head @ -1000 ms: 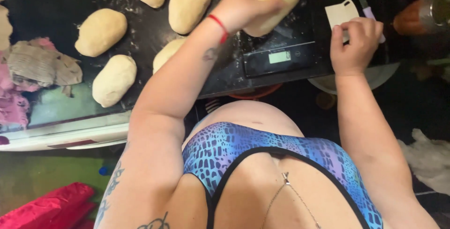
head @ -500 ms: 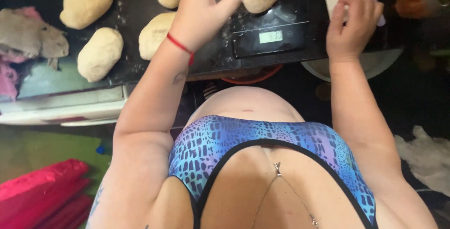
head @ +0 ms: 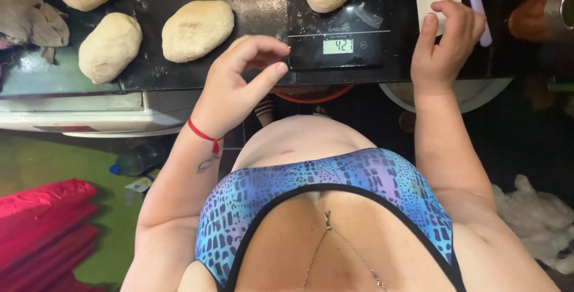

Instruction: Portioning and shaping dough into small loaves and weighing them on a digital scale

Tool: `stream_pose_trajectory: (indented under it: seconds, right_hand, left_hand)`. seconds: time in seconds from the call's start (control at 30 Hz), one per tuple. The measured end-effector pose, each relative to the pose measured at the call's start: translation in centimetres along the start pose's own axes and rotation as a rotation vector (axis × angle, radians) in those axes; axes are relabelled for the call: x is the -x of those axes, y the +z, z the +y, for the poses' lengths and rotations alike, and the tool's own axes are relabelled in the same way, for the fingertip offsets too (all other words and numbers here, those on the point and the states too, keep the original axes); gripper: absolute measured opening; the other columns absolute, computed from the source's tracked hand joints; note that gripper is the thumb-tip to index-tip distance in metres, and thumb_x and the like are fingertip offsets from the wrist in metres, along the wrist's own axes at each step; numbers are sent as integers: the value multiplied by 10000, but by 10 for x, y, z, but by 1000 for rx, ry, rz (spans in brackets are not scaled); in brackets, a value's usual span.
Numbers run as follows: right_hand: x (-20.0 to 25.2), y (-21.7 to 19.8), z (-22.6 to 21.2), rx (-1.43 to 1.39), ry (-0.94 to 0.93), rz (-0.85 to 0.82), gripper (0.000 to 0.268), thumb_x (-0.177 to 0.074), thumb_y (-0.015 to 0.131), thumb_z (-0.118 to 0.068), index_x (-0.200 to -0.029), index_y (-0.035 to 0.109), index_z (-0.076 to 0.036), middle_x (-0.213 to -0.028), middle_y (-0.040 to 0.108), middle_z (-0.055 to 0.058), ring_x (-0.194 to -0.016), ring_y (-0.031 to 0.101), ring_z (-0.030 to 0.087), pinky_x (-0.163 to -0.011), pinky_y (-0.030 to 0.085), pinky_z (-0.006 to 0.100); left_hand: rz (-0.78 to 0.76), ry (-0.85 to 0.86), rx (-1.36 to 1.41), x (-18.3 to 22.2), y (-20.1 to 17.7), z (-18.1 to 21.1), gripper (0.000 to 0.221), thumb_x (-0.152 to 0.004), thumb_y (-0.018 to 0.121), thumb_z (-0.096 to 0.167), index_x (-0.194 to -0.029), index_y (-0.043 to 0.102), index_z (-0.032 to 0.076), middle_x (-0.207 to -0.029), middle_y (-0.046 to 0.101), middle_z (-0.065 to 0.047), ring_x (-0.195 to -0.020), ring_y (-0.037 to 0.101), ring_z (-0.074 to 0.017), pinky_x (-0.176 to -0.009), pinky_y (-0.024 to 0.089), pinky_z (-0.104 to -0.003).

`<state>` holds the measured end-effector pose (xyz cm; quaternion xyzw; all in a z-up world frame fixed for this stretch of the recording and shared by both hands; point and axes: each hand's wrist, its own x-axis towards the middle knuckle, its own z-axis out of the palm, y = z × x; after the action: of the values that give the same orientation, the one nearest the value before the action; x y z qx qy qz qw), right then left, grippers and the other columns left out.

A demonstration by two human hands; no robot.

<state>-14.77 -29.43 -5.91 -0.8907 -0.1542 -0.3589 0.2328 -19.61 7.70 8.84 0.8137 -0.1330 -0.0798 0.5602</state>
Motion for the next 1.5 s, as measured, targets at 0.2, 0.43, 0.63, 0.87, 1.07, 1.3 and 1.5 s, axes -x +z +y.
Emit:
stream_pose_trajectory:
  seconds: [0.2, 0.43, 0.63, 0.87, 1.07, 1.3, 1.5]
  right_hand:
    - [-18, 5, -10, -158, 55, -77, 150, -1206, 592, -112, -1279, 656, 2, -1174, 677, 156, -1126, 509, 343, -908, 461, 458]
    - [-50, 6, -19, -238, -33, -51, 241, -1224, 550, -182, -1247, 677, 22, -1176, 691, 164, -1113, 544, 340, -931, 444, 439]
    - [-39, -2, -16, -192, -58, -49, 200, -1205, 580, -160, -1223, 677, 14, -1161, 684, 176, -1067, 563, 366, -949, 409, 463]
    - [-2, -10, -21, -46, 11, -61, 134, -1163, 640, -132, -1199, 695, -15, -1192, 641, 168, -1115, 564, 375, -966, 408, 487]
    - [-5, -7, -25, 28, -81, -1, 220, -1213, 623, -168, -1160, 700, 32, -1158, 666, 220, -1034, 609, 449, -903, 400, 543]
    - [-1, -1, -26, 49, -157, 28, 272, -1239, 637, -165, -1108, 708, 62, -1105, 671, 224, -1024, 599, 436, -946, 404, 529]
    - [3, 3, -27, 115, -107, 21, 132, -1181, 687, -37, -1130, 730, 77, -1139, 657, 238, -1091, 574, 437, -957, 402, 537]
  left_hand:
    - [47, -32, -21, 20, 13, -3, 207, -1074, 698, 174, -1268, 711, 102, -1184, 687, -56, -1080, 695, -151, -1045, 591, -298]
    - [74, -147, -18, 31, 22, -3, 221, -1051, 706, 189, -1262, 728, 126, -1195, 691, -46, -1095, 709, -138, -1063, 602, -291]
    - [160, 38, -247, -20, 36, -20, 369, -1023, 753, 326, -1313, 674, 112, -1261, 714, -84, -1177, 673, -240, -1045, 521, -376]
    - [290, 217, -789, -154, 99, -74, 1070, -696, 1095, 777, -1345, 571, 107, -1272, 652, -189, -1119, 650, -422, -950, 544, -514]
    - [239, 61, -1069, -207, 132, -96, 1065, -656, 1019, 770, -1434, 472, 290, -1296, 583, -9, -1104, 662, -305, -756, 588, -546]
    - [145, -378, -206, -233, 60, -77, 741, -668, 667, 694, -1280, 715, 279, -1170, 880, -5, -1079, 843, -226, -904, 616, -370]
    - [331, -431, -70, -257, -53, -135, 784, -585, 625, 737, -1178, 839, 272, -1215, 883, -8, -1093, 847, -167, -903, 654, -307]
